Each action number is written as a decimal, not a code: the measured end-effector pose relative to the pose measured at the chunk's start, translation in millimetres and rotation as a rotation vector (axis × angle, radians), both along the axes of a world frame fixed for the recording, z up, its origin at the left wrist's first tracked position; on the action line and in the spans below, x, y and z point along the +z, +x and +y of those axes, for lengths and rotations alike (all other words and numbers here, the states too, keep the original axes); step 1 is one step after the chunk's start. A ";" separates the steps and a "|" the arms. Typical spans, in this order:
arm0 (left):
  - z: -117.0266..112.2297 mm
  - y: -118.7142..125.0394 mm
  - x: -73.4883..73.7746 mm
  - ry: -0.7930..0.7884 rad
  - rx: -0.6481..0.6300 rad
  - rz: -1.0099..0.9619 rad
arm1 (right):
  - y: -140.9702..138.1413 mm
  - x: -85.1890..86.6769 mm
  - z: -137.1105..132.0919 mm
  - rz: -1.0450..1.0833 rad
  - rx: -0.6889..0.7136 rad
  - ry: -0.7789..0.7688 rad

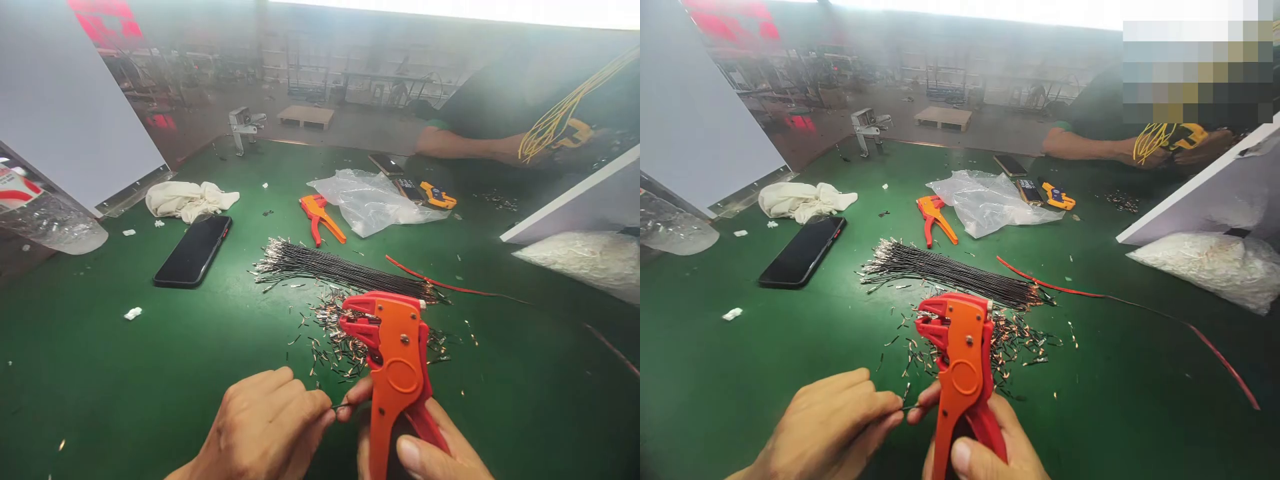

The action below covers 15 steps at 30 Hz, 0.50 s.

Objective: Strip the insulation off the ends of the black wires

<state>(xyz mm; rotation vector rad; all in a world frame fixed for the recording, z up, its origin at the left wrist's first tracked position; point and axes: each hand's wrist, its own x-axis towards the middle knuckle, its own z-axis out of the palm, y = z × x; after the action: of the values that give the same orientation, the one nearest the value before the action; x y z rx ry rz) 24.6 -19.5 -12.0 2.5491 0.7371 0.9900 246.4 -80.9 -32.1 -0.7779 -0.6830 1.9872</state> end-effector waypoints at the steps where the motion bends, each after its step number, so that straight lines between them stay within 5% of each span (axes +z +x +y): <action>1: 0.3 0.3 0.7 -0.007 0.008 -0.003 | -0.1 1.0 1.8 0.052 -0.008 -0.019; 11: 2.5 1.4 11.1 0.117 0.014 0.030 | -2.5 9.6 11.3 0.286 0.021 -0.034; 15: -0.7 -5.5 19.4 0.039 0.123 0.071 | -1.5 1.1 11.9 0.434 0.101 0.004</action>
<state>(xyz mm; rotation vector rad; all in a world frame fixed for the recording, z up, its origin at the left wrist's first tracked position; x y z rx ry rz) 19.1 -20.2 7.4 2.6110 0.9127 0.9642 245.0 -69.0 -31.1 -0.2937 -0.4741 2.1492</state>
